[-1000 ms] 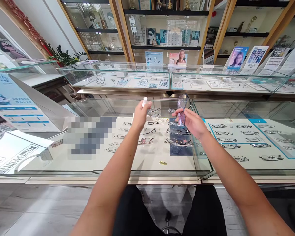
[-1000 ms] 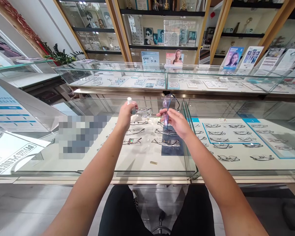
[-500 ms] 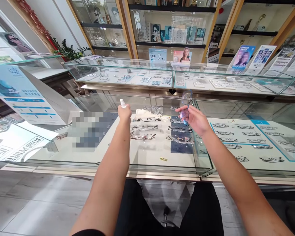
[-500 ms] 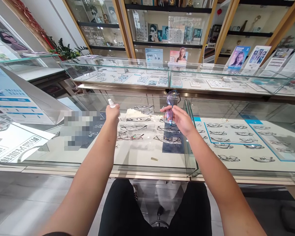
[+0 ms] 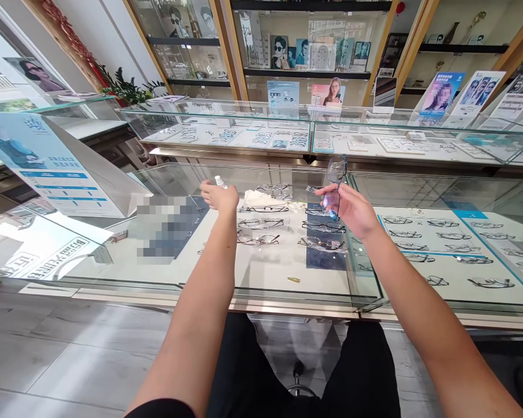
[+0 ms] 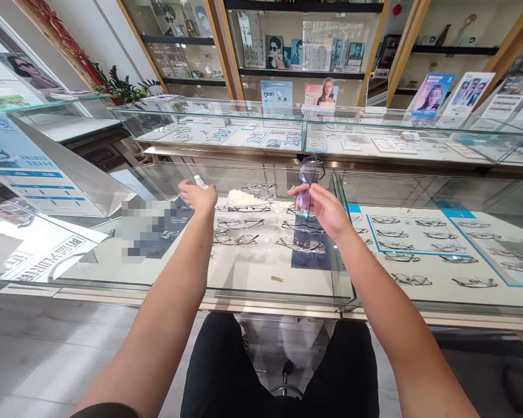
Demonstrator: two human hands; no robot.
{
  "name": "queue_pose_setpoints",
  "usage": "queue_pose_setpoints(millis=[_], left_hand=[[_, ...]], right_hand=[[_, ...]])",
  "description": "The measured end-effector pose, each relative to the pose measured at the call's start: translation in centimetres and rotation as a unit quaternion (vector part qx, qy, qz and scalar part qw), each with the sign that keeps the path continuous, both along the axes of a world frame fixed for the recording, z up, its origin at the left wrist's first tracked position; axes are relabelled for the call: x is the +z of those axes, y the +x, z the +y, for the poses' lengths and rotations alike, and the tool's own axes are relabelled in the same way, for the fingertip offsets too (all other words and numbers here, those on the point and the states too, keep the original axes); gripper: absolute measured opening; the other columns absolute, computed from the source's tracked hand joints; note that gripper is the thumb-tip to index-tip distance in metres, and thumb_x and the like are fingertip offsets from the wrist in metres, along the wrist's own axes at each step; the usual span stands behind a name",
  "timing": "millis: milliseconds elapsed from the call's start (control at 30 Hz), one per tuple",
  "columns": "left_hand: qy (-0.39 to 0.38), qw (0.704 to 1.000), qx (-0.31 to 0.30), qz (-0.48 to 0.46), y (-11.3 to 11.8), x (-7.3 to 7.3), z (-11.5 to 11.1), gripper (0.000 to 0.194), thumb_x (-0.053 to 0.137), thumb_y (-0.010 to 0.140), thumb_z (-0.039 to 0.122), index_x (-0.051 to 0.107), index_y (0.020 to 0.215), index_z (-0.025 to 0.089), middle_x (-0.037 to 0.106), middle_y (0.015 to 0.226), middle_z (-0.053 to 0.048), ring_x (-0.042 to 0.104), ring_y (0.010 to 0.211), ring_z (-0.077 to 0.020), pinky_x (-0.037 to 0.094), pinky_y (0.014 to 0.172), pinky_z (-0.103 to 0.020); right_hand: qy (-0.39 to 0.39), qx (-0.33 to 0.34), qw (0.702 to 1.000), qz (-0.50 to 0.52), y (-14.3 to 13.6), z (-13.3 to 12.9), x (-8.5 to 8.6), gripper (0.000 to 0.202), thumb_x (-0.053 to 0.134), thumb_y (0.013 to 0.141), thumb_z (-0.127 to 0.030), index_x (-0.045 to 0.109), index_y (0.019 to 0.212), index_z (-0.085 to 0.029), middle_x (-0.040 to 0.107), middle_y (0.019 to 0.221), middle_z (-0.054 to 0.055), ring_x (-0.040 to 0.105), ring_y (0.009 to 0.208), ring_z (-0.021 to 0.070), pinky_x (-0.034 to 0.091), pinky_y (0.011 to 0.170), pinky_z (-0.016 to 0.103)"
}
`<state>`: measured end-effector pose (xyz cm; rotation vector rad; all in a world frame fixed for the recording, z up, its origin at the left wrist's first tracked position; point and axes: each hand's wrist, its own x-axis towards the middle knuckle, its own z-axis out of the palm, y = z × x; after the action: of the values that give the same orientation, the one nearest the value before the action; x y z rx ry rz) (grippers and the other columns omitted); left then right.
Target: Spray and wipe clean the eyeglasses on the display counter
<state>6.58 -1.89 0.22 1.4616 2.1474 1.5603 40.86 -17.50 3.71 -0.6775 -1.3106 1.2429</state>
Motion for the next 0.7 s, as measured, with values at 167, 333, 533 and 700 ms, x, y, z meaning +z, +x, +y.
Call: queue_pose_setpoints(millis=[167,333,533,700], left_hand=[[0.133,0.987,0.026,0.088,3.7,3.6,-4.3,0.049,0.065,0.090,0.015,0.055,0.139,0.016,0.061,0.147,-0.021,0.058,0.138,-0.0350,0.044,0.118,-0.054],[-0.061,0.924,-0.269,0.263,4.6,3.8,-4.6,0.014,0.066,0.090,0.015,0.076,0.091,0.024,0.081,0.107,-0.008,0.070,0.108,-0.0320,0.048,0.103,-0.045],[-0.159,0.895,-0.300,0.289,4.7,2.0,-3.6,0.006,0.080,0.084,0.019,0.083,0.082,0.024,0.083,0.099,-0.010,0.071,0.100,-0.0334,0.048,0.093,-0.041],[-0.161,0.892,-0.286,0.310,5.3,1.2,-3.2,0.007,0.081,0.087,0.021,0.087,0.086,0.024,0.083,0.099,-0.012,0.069,0.102,-0.0333,0.048,0.092,-0.041]], right_hand=[[0.005,0.002,1.000,0.006,0.1,0.0,0.0,0.024,0.069,0.103,-0.047,0.083,0.109,-0.028,0.083,0.126,0.005,0.072,0.098,0.0205,0.057,0.080,0.035],[0.006,0.005,1.000,0.012,0.1,-0.1,0.0,0.023,0.069,0.103,-0.044,0.084,0.109,-0.027,0.083,0.124,0.005,0.072,0.096,0.0196,0.056,0.078,0.034],[-0.003,-0.009,1.000,-0.008,0.0,-0.2,0.1,0.025,0.070,0.102,-0.050,0.081,0.109,-0.028,0.082,0.126,0.007,0.072,0.096,0.0225,0.058,0.082,0.039],[-0.003,-0.013,1.000,-0.015,-0.1,-0.2,0.2,0.025,0.071,0.102,-0.051,0.081,0.108,-0.028,0.083,0.125,0.007,0.071,0.095,0.0228,0.058,0.081,0.039]])
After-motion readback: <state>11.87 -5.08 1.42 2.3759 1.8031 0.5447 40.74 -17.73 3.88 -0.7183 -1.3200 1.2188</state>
